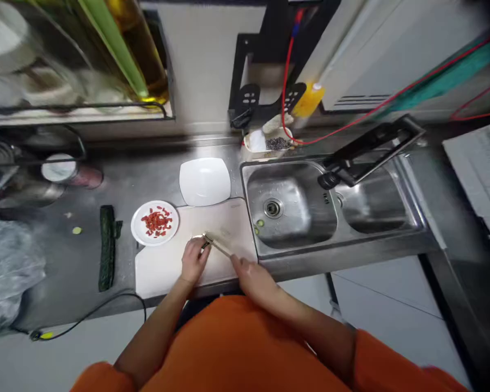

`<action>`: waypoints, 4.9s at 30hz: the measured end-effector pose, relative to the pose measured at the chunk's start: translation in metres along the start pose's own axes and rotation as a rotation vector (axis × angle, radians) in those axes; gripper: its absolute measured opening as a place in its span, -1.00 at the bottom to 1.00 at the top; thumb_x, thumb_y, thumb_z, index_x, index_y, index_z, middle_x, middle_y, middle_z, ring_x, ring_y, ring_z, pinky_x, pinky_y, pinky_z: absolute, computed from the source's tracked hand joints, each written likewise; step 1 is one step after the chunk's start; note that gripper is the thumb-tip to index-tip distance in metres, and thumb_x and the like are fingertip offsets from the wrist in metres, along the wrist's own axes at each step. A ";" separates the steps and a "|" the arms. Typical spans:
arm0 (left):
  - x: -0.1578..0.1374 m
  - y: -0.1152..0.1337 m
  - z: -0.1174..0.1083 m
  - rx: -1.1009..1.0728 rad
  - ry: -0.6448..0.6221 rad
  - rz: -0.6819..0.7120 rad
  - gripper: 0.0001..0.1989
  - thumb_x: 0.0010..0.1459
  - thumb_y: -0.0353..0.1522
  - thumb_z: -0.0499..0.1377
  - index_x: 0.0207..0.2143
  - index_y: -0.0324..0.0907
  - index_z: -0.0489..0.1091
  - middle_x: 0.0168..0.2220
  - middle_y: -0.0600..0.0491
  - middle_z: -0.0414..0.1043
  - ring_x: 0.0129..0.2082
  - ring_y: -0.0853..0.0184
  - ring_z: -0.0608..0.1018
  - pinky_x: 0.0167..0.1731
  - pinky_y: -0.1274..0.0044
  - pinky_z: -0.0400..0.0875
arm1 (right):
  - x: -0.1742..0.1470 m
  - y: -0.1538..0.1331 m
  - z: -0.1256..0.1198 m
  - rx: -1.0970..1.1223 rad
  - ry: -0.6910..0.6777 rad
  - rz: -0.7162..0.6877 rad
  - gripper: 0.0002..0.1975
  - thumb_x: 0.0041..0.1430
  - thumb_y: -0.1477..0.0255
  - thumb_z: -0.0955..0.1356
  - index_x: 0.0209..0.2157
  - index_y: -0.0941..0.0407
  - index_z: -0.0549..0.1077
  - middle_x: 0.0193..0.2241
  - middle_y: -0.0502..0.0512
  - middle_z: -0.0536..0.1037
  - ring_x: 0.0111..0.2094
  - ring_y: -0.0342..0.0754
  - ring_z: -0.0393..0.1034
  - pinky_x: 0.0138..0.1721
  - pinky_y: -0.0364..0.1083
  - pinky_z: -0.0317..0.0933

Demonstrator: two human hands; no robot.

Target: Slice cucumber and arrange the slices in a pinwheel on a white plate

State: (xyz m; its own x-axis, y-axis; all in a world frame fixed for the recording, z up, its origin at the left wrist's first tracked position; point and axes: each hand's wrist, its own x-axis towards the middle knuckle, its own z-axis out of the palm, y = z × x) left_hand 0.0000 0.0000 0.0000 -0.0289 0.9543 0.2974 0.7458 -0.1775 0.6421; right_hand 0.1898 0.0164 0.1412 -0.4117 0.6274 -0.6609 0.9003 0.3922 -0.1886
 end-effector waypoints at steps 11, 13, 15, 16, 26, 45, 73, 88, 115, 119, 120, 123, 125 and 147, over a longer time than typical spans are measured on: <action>0.003 0.001 -0.001 -0.060 0.015 -0.019 -0.84 0.15 -0.35 0.13 -0.20 -0.18 0.38 -0.26 -0.04 0.46 -0.18 0.28 0.48 -0.13 0.40 0.40 | 0.002 0.001 -0.005 0.043 -0.002 -0.001 -0.65 0.18 0.67 0.10 -0.06 0.18 0.30 -0.30 0.19 0.50 -0.32 0.00 0.45 -0.43 -0.18 0.17; 0.004 0.002 -0.001 -0.065 0.012 -0.025 -0.84 0.14 -0.35 0.14 -0.20 -0.18 0.38 -0.26 -0.04 0.46 -0.18 0.28 0.48 -0.13 0.40 0.40 | 0.003 0.002 -0.005 0.051 0.000 -0.002 -0.65 0.18 0.67 0.09 -0.07 0.19 0.30 -0.31 0.19 0.50 -0.32 0.00 0.45 -0.43 -0.18 0.17; 0.004 0.002 -0.001 -0.066 0.006 -0.032 -0.84 0.15 -0.34 0.13 -0.21 -0.17 0.39 -0.26 -0.04 0.46 -0.17 0.28 0.48 -0.14 0.40 0.40 | 0.004 0.002 -0.005 0.057 0.001 -0.012 -0.66 0.18 0.67 0.09 -0.07 0.19 0.30 -0.31 0.20 0.50 -0.33 0.00 0.45 -0.42 -0.17 0.17; 0.005 0.003 -0.001 -0.067 0.005 -0.036 -0.84 0.15 -0.34 0.13 -0.21 -0.17 0.39 -0.26 -0.04 0.46 -0.17 0.28 0.48 -0.14 0.40 0.40 | 0.004 0.003 -0.005 0.061 0.000 -0.017 -0.66 0.18 0.67 0.09 -0.07 0.19 0.30 -0.31 0.20 0.50 -0.33 0.00 0.45 -0.42 -0.17 0.18; 0.003 0.000 0.000 -0.074 -0.004 -0.049 -0.86 0.15 -0.35 0.13 -0.23 -0.17 0.39 -0.27 -0.03 0.46 -0.18 0.29 0.47 -0.14 0.40 0.39 | 0.015 0.001 0.000 0.067 0.025 -0.033 -0.62 0.18 0.66 0.09 -0.01 0.20 0.29 -0.31 0.21 0.51 -0.32 0.00 0.44 -0.36 -0.13 0.21; 0.005 0.002 -0.002 -0.106 -0.018 -0.058 -0.83 0.15 -0.36 0.12 -0.19 -0.16 0.39 -0.26 -0.03 0.46 -0.18 0.30 0.48 -0.12 0.40 0.40 | 0.054 -0.010 0.007 0.081 0.055 -0.076 -0.69 0.23 0.64 0.03 -0.07 0.22 0.23 -0.30 0.29 0.49 -0.26 0.02 0.46 -0.32 -0.10 0.30; 0.003 -0.001 0.000 -0.058 0.011 -0.046 -0.85 0.15 -0.33 0.13 -0.23 -0.18 0.38 -0.28 -0.04 0.44 -0.18 0.28 0.46 -0.15 0.39 0.39 | 0.007 -0.003 0.010 0.067 0.048 0.025 -0.67 0.20 0.64 0.08 -0.06 0.17 0.28 -0.32 0.21 0.50 -0.31 -0.02 0.46 -0.38 -0.17 0.26; 0.003 -0.002 0.001 -0.080 0.028 -0.058 -0.87 0.14 -0.33 0.14 -0.25 -0.17 0.38 -0.28 -0.03 0.45 -0.20 0.29 0.47 -0.16 0.41 0.40 | 0.011 -0.003 0.001 0.058 0.026 -0.004 -0.67 0.20 0.65 0.07 -0.07 0.19 0.27 -0.33 0.21 0.51 -0.30 0.01 0.46 -0.38 -0.14 0.26; 0.005 -0.001 -0.001 -0.114 -0.003 -0.068 -0.86 0.14 -0.36 0.14 -0.22 -0.16 0.39 -0.28 -0.02 0.46 -0.20 0.30 0.48 -0.14 0.40 0.40 | 0.059 -0.014 0.009 0.135 0.072 -0.058 -0.69 0.24 0.64 0.03 -0.08 0.22 0.25 -0.30 0.26 0.51 -0.26 0.00 0.45 -0.30 -0.12 0.27; 0.005 0.000 -0.001 -0.105 0.016 -0.055 -0.84 0.13 -0.38 0.15 -0.21 -0.17 0.39 -0.27 -0.02 0.46 -0.19 0.31 0.48 -0.14 0.42 0.40 | 0.062 -0.012 0.015 0.136 0.089 -0.065 -0.65 0.22 0.65 0.03 -0.04 0.23 0.25 -0.28 0.26 0.51 -0.25 0.03 0.45 -0.30 -0.09 0.28; 0.005 0.000 -0.001 -0.104 0.020 -0.051 -0.83 0.12 -0.38 0.15 -0.20 -0.17 0.38 -0.26 -0.03 0.46 -0.19 0.31 0.48 -0.14 0.42 0.40 | 0.062 -0.011 0.016 0.138 0.092 -0.066 -0.64 0.21 0.66 0.04 -0.03 0.22 0.25 -0.28 0.25 0.51 -0.25 0.03 0.45 -0.30 -0.09 0.28; 0.005 0.002 -0.002 -0.096 0.025 -0.042 -0.79 0.12 -0.38 0.15 -0.16 -0.18 0.38 -0.22 -0.05 0.44 -0.15 0.30 0.47 -0.11 0.41 0.40 | 0.058 -0.006 0.017 0.141 0.100 -0.047 -0.61 0.19 0.66 0.06 0.02 0.22 0.23 -0.29 0.24 0.51 -0.24 0.04 0.44 -0.28 -0.08 0.27; 0.004 0.003 -0.002 -0.085 0.043 -0.042 -0.78 0.12 -0.37 0.15 -0.15 -0.18 0.38 -0.19 -0.07 0.43 -0.14 0.30 0.47 -0.10 0.41 0.40 | 0.051 -0.003 0.015 0.136 0.094 -0.023 -0.58 0.19 0.66 0.06 0.05 0.22 0.22 -0.27 0.27 0.51 -0.23 0.04 0.44 -0.27 -0.08 0.26; 0.001 -0.002 0.001 -0.042 0.073 -0.003 -0.82 0.13 -0.37 0.14 -0.20 -0.19 0.38 -0.24 -0.06 0.45 -0.17 0.29 0.48 -0.13 0.41 0.41 | 0.009 -0.005 0.003 0.080 0.022 0.018 -0.67 0.20 0.65 0.07 -0.05 0.20 0.25 -0.32 0.26 0.50 -0.29 0.03 0.47 -0.36 -0.11 0.28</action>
State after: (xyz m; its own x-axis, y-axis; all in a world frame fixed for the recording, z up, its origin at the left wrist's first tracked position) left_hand -0.0012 0.0016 -0.0018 -0.0806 0.9353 0.3447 0.7172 -0.1857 0.6717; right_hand 0.1817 0.0179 0.1339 -0.3978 0.6491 -0.6484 0.9155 0.3266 -0.2348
